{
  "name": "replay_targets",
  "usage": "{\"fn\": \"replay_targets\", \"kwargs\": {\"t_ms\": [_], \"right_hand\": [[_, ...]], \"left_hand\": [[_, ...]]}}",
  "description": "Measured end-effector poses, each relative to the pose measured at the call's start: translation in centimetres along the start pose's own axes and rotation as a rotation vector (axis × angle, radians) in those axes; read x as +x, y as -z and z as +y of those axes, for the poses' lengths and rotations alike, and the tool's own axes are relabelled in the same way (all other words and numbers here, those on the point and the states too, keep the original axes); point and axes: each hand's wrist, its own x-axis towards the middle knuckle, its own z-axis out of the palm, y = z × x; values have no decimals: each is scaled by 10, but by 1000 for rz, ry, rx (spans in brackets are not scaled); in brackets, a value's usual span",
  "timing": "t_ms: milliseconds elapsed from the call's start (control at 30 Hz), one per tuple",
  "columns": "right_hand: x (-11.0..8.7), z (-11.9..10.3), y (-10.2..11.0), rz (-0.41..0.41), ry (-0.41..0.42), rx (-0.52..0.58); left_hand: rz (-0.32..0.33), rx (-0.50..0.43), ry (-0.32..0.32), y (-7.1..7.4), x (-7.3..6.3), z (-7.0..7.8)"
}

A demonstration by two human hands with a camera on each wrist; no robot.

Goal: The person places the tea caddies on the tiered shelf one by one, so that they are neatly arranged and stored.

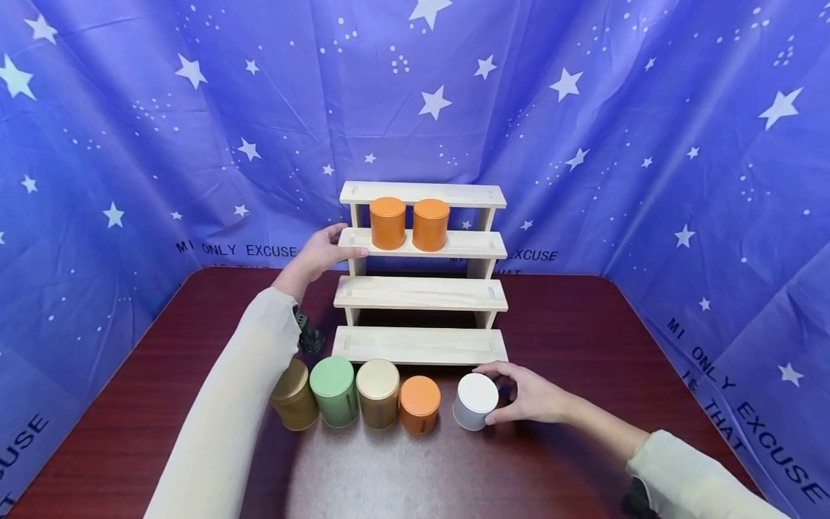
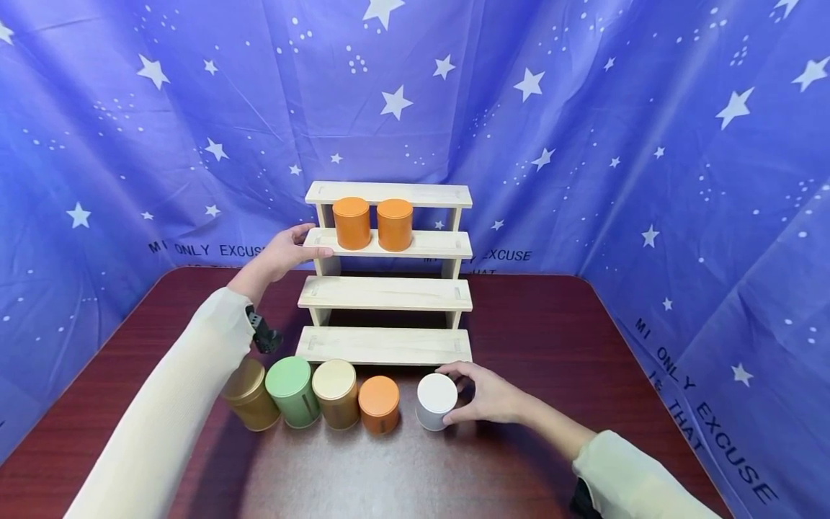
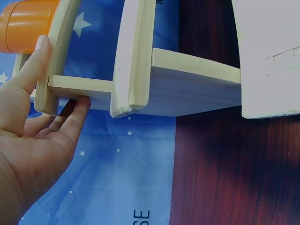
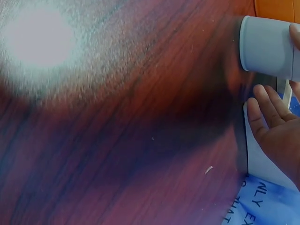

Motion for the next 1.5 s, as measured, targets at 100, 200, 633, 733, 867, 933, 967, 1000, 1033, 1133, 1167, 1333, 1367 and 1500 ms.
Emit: {"fn": "replay_targets", "kwargs": {"t_ms": [100,200,633,733,867,933,967,1000,1033,1133,1167,1333,1367,1500], "right_hand": [[1,1,-3,-1,-6,-4],[3,2,-7,1,-10,-12],[4,6,-19,52,-18,13],[4,6,-21,76,-17,-3],[3,4,-21,91,-33,-1],[3,4,-22,94,-39,5],[3,3,-22,95,-39,7],[3,3,-21,97,-38,6],[2,3,-21,97,-35,5],[2,3,-21,93,-27,6],[1,3,-21,93,-25,6],[-1,4,-19,99,-31,15],[-2,5,-18,102,-31,16],[-5,5,-15,109,-32,20]], "left_hand": [[-2,-5,-3,1,-1,0],[-3,-8,-5,1,-1,0],[0,0,2,1,-1,-1],[1,-4,4,0,0,-1],[0,-7,2,0,1,-1],[-1,-6,-2,0,1,-1],[-1,-9,-5,0,1,0],[0,-9,-6,0,0,0],[0,-9,-8,0,0,0],[0,-10,-11,0,-1,1],[0,-12,-12,0,-2,2],[1,-11,-9,0,-3,2],[1,-10,-8,0,-3,2],[2,-11,-9,0,-2,0]]}}
